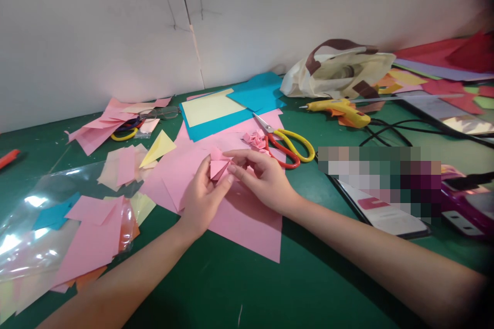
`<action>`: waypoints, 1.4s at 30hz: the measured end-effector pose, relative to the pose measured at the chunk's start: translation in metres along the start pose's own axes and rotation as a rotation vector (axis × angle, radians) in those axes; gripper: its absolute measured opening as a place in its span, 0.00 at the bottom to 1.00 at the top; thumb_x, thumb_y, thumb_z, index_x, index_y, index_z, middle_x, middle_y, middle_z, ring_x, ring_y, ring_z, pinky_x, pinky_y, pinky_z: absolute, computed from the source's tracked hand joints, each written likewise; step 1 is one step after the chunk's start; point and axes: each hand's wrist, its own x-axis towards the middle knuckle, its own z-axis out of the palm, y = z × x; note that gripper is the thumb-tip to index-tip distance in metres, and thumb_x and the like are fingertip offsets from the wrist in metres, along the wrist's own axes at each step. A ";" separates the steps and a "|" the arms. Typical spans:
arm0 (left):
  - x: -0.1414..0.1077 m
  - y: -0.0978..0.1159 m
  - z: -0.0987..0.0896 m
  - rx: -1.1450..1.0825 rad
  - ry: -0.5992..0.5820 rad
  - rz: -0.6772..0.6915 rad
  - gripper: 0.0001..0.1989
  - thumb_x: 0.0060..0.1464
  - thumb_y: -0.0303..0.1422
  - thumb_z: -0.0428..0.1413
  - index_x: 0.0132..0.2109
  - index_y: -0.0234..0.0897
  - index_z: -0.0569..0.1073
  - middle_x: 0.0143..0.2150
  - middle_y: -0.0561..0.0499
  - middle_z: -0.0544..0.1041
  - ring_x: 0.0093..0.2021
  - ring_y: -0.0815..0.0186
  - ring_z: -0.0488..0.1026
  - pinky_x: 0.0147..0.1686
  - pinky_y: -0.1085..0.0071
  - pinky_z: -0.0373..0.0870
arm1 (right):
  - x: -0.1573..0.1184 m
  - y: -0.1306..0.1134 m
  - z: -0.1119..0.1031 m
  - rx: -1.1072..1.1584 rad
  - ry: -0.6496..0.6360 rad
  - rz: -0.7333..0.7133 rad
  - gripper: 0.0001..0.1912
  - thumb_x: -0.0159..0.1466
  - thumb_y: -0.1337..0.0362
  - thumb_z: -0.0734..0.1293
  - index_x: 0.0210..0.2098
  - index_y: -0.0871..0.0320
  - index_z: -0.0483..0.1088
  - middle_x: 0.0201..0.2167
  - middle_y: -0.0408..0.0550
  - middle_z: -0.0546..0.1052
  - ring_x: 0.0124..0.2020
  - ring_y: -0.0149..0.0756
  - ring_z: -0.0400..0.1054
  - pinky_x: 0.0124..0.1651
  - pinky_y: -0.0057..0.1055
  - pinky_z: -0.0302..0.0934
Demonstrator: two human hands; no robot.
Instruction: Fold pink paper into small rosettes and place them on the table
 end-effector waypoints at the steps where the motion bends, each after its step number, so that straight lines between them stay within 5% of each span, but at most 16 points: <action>1: 0.000 -0.001 0.000 0.000 -0.017 0.024 0.22 0.50 0.34 0.60 0.53 0.40 0.68 0.54 0.45 0.73 0.55 0.56 0.70 0.51 0.64 0.69 | 0.000 0.001 0.000 0.003 0.017 -0.003 0.10 0.61 0.67 0.64 0.42 0.57 0.73 0.29 0.44 0.76 0.30 0.30 0.68 0.35 0.30 0.63; 8: 0.001 -0.008 -0.002 0.011 0.093 0.022 0.35 0.47 0.34 0.63 0.61 0.48 0.58 0.60 0.46 0.68 0.56 0.58 0.69 0.48 0.67 0.72 | 0.001 0.002 0.000 0.013 0.051 0.003 0.06 0.60 0.69 0.65 0.36 0.57 0.73 0.29 0.44 0.76 0.31 0.30 0.68 0.34 0.30 0.62; 11: 0.001 -0.007 -0.003 -0.027 0.124 0.024 0.30 0.49 0.35 0.62 0.57 0.46 0.59 0.43 0.49 0.77 0.43 0.63 0.76 0.40 0.70 0.73 | 0.001 0.003 0.000 0.014 0.068 0.045 0.03 0.60 0.68 0.66 0.33 0.58 0.73 0.27 0.44 0.76 0.29 0.30 0.68 0.32 0.30 0.61; 15: 0.001 -0.005 -0.004 -0.034 0.158 0.059 0.16 0.51 0.36 0.60 0.44 0.42 0.63 0.30 0.55 0.75 0.31 0.69 0.75 0.30 0.75 0.70 | 0.002 0.003 0.000 0.017 0.066 0.077 0.03 0.59 0.66 0.66 0.30 0.58 0.72 0.26 0.44 0.76 0.27 0.29 0.67 0.30 0.29 0.61; 25: 0.004 -0.003 -0.003 -0.003 0.313 0.051 0.21 0.40 0.35 0.67 0.41 0.37 0.70 0.36 0.50 0.76 0.39 0.65 0.75 0.40 0.69 0.73 | -0.002 -0.001 0.000 0.003 0.016 0.092 0.04 0.58 0.65 0.67 0.30 0.59 0.72 0.27 0.45 0.77 0.27 0.30 0.69 0.30 0.29 0.63; 34: 0.000 0.000 -0.002 -0.029 0.309 0.037 0.24 0.38 0.33 0.68 0.44 0.39 0.70 0.29 0.53 0.78 0.30 0.68 0.76 0.32 0.73 0.73 | -0.001 0.002 0.001 0.085 0.045 0.123 0.04 0.57 0.64 0.68 0.28 0.59 0.71 0.27 0.45 0.76 0.27 0.30 0.68 0.30 0.29 0.62; 42: -0.001 0.000 -0.004 0.174 0.331 0.076 0.07 0.42 0.35 0.65 0.28 0.37 0.76 0.27 0.51 0.78 0.29 0.67 0.75 0.31 0.72 0.74 | 0.001 0.003 0.000 0.104 0.039 0.050 0.04 0.61 0.66 0.65 0.30 0.58 0.70 0.27 0.43 0.74 0.29 0.29 0.67 0.34 0.29 0.62</action>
